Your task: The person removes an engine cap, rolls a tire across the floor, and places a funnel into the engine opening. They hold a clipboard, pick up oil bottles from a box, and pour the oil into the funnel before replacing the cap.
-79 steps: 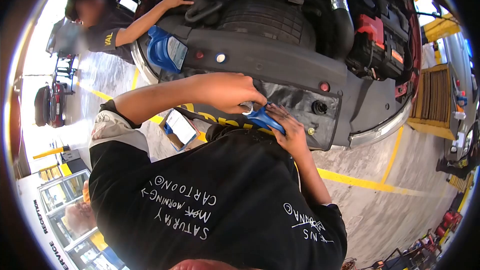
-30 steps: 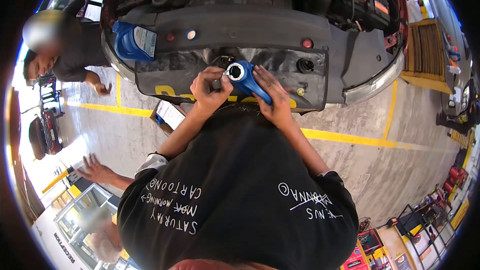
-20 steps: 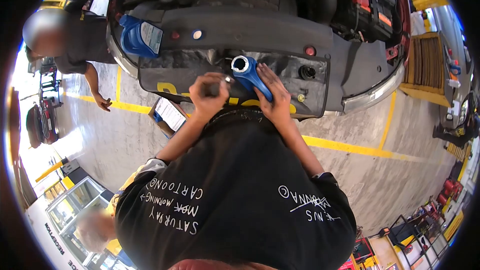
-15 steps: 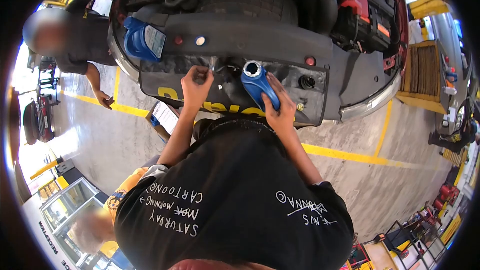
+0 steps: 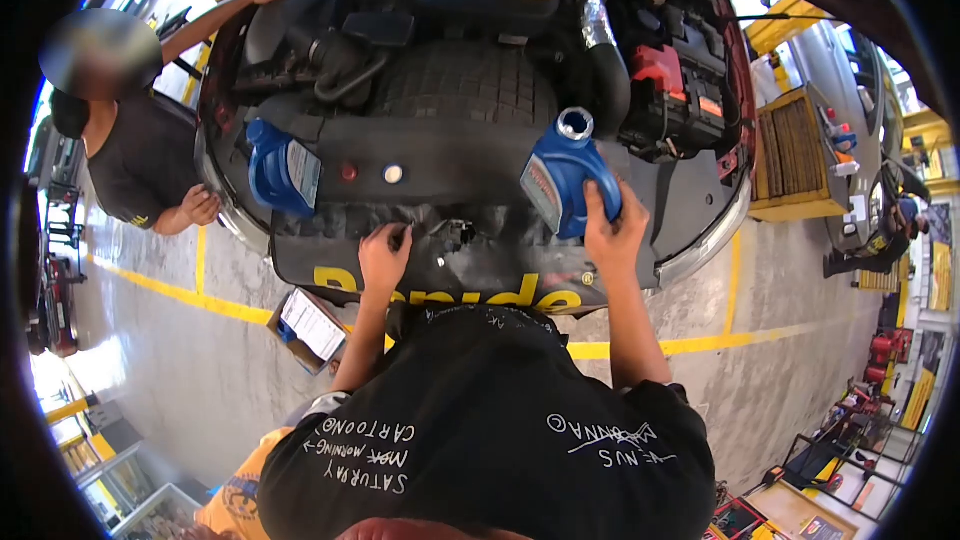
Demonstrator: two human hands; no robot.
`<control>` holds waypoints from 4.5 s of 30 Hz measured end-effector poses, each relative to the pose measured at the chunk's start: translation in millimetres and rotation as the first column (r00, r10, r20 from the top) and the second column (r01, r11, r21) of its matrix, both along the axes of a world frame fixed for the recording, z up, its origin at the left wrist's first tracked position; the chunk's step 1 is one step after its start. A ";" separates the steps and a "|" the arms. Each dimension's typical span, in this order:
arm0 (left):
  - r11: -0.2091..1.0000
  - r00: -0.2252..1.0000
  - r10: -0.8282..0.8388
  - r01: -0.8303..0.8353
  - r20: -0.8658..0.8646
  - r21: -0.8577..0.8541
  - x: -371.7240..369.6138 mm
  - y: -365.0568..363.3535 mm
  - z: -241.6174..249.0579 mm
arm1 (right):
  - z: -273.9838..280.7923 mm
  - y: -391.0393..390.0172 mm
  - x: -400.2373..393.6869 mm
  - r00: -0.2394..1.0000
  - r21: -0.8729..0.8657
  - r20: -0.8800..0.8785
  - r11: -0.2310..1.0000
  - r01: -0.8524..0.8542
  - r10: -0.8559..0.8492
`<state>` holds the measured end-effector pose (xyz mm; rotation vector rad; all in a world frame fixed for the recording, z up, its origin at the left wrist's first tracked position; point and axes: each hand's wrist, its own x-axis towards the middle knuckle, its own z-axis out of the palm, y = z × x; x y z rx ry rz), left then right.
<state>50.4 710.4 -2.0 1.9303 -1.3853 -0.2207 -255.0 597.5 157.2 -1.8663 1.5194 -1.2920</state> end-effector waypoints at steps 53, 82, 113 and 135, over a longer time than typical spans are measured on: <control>0.954 0.976 0.200 -0.213 -0.082 -0.210 18.0 9.6 -43.1 | 14.2 -517.8 94.1 0.548 -0.019 -0.836 0.999 -0.032 0.002; 0.962 0.978 0.182 -0.199 -0.103 -0.185 16.5 12.0 -41.5 | 45.0 -504.6 96.8 0.437 -0.050 -0.899 0.998 -0.029 -0.033; 0.954 0.976 0.190 -0.209 -0.102 -0.215 16.3 9.8 -44.3 | 55.6 -495.9 94.6 0.375 -0.054 -0.926 0.998 -0.042 -0.034; 0.933 0.962 0.261 -0.274 -0.086 -0.233 16.2 8.0 -25.9 | 24.5 -561.8 57.9 0.373 -0.153 -0.925 0.968 -0.201 -0.069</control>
